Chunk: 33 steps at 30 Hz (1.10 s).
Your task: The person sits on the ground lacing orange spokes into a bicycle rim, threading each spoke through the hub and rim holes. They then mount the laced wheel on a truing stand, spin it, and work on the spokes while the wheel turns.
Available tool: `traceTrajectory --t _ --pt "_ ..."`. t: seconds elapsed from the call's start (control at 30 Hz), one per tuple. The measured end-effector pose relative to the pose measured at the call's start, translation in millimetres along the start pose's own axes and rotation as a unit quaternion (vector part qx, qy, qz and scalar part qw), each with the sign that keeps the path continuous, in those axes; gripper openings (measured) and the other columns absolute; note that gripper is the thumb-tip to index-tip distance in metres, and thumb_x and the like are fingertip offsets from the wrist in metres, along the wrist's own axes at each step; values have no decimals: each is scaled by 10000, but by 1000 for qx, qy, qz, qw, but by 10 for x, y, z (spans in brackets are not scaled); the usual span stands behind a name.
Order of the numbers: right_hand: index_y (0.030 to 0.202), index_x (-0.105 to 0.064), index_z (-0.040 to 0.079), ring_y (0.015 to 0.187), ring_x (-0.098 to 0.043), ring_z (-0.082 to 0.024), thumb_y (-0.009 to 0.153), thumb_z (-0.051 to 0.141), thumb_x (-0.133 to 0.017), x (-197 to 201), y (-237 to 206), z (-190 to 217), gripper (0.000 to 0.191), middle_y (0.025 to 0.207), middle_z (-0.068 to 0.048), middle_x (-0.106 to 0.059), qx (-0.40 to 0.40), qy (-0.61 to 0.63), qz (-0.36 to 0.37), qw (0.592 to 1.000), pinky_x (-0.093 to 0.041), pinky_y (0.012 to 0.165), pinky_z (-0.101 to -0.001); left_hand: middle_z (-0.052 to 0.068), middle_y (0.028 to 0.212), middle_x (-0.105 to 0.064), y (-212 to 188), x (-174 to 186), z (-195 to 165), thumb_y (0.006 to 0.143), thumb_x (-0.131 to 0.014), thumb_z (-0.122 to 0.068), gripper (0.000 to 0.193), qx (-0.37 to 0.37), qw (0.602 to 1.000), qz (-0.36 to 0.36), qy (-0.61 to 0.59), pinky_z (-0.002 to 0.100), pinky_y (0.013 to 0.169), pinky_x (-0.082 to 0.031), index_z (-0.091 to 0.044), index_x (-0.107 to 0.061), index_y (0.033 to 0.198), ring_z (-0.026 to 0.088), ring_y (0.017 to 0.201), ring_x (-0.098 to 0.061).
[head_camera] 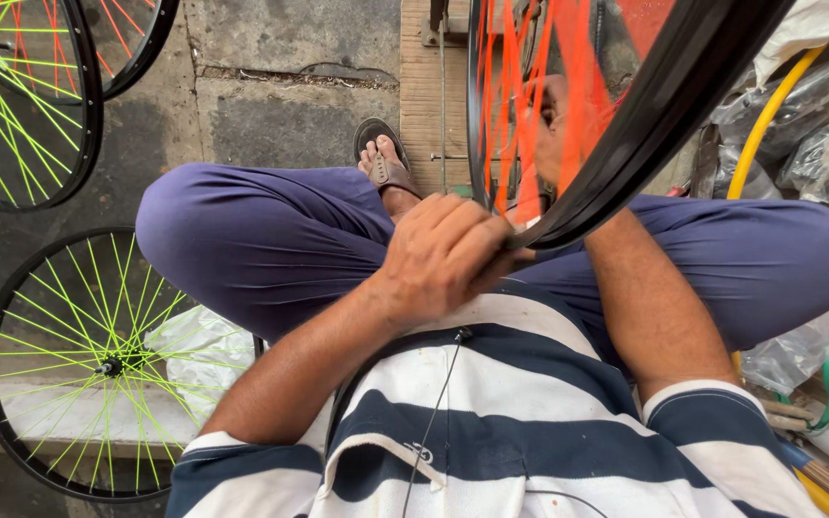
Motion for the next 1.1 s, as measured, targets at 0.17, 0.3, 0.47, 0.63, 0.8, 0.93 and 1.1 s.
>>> traceTrajectory --t 0.17,0.3,0.47,0.63,0.8,0.93,1.1 --pt "1253 -626 3 1008 -668 -187 1044 -7 -643 147 -143 202 211 1093 -128 -699 120 -184 -29 975 -536 846 -336 83 1029 -660 -435 -444 458 850 -739 -155 379 93 988 88 88 385 795 -501 -39 -611 1188 254 921 -654" --pt "1272 -660 6 893 -649 -99 1036 -12 -622 122 -58 -110 240 1053 -81 -718 -32 -11 -5 999 -538 741 -267 83 1067 -654 -560 -523 431 879 -726 -137 388 60 993 42 92 372 860 -509 -25 -597 1228 240 992 -656" --pt "1242 -605 7 884 -696 -85 993 -7 -623 102 -17 -132 250 999 -63 -734 -45 10 -4 999 -568 722 -242 61 976 -643 -532 -561 468 876 -733 -124 329 68 991 64 96 379 820 -500 -41 -628 1176 233 934 -654" --pt "1284 -645 -16 964 -711 -123 976 -4 -675 93 -85 122 310 1071 -113 -736 21 -47 64 997 -576 812 -284 50 971 -640 -457 -422 372 914 -731 -154 289 40 996 53 63 380 801 -492 -49 -637 1167 233 919 -644" --pt "1323 -651 26 815 -657 -117 977 71 -680 -100 -235 25 350 997 -80 -712 -142 19 151 978 -558 713 -276 83 902 -664 -341 -205 536 921 -745 -335 280 85 989 34 -117 417 742 -497 -100 -670 1054 290 842 -659" --pt "1315 -640 6 895 -679 -112 1018 48 -658 -207 -320 173 300 1063 -59 -703 -129 108 190 967 -577 772 -266 102 938 -701 -201 -165 1048 1038 -658 -314 269 250 960 -42 -121 425 774 -532 -72 -698 1149 318 874 -697" --pt "1287 -629 -9 934 -699 -122 989 -8 -659 -167 -407 308 300 1083 -52 -702 -131 56 177 974 -596 774 -276 235 1272 -649 -66 -550 1589 928 -795 -448 696 266 946 -69 -173 437 894 -562 10 -522 1377 374 1090 -696"
Point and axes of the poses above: each hand's wrist, its own y-axis towards the middle knuckle, its own x-axis out of the back of the hand, z = x × y, the point moved 8 cm from there along y, towards the middle knuckle
